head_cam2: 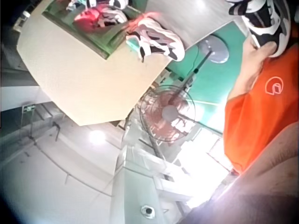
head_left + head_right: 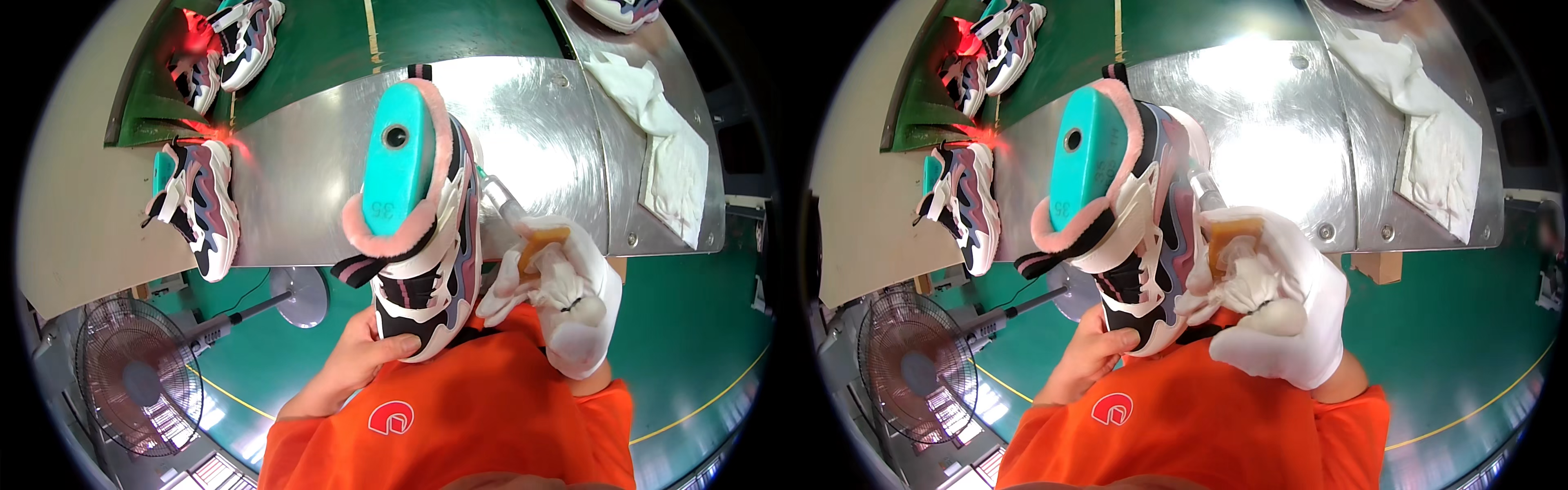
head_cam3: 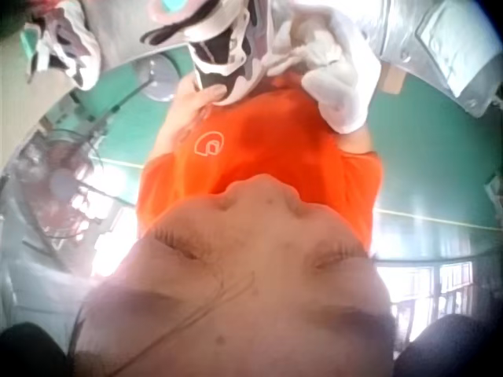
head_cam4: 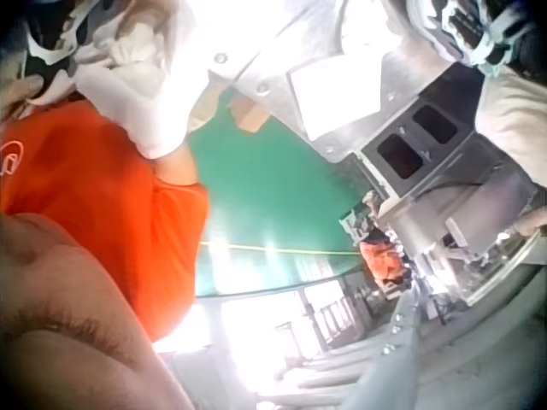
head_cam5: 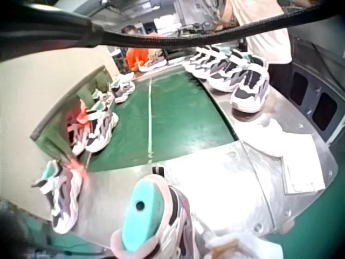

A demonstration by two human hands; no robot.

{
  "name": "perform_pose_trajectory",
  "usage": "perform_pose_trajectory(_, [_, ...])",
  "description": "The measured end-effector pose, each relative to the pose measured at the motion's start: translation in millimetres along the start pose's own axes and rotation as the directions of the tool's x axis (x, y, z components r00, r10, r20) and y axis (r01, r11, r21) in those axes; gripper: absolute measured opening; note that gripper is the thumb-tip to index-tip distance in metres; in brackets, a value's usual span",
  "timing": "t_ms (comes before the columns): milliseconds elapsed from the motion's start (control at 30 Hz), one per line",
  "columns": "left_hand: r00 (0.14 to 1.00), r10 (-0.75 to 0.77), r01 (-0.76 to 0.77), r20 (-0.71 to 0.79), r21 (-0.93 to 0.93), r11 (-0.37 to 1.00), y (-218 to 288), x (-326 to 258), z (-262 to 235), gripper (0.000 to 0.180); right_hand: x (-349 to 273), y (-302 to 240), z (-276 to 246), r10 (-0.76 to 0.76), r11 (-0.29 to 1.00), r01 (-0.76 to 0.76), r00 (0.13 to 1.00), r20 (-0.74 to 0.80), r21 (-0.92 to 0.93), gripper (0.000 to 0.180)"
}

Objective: The person uses a syringe to apply a clear liquid to the seams of a multi-colored sneaker. They rotate the shoe to access different areas, including the toe, sides, and heel, while working at a metal table in a factory setting.

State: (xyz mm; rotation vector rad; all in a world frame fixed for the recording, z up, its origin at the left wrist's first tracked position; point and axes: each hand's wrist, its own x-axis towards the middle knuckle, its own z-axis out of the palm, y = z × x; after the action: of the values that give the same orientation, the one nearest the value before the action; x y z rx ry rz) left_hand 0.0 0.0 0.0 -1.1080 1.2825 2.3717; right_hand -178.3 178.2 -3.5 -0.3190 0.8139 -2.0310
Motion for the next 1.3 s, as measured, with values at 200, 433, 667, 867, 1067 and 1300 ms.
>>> perform_pose_trajectory(200, [0.999,0.025,-0.024,0.023,-0.041,0.999,-7,-3,-7,0.050,-3,0,7,0.005,0.990,-0.015,0.998,-0.070,-0.144,0.078])
perform_pose_trajectory(433, [0.991,0.014,0.008,0.135,-0.158,0.987,1,-6,-12,0.046,-7,-3,16,0.039,0.991,-0.063,0.980,-0.193,-0.118,0.078])
perform_pose_trajectory(667, [0.984,0.074,-0.029,0.160,-0.266,0.964,7,-13,-36,0.050,-11,-4,8,-0.123,0.989,0.111,0.984,-0.131,-0.098,0.088])
perform_pose_trajectory(867, [0.943,0.299,-0.284,-0.148,0.116,0.952,57,-10,-88,0.040,-22,-12,-35,-0.625,0.595,0.328,0.763,-0.166,-0.734,0.086])
perform_pose_trajectory(1067, [0.633,0.769,-0.157,-0.094,0.957,0.246,105,19,-112,0.048,-15,-36,-75,-0.725,0.301,0.059,0.662,-0.189,-0.952,0.076])
perform_pose_trajectory(1300, [0.565,0.779,-0.620,0.274,0.764,0.181,127,56,-33,0.084,-14,-41,-70,-0.749,0.297,0.004,0.622,-0.231,-0.955,0.077])
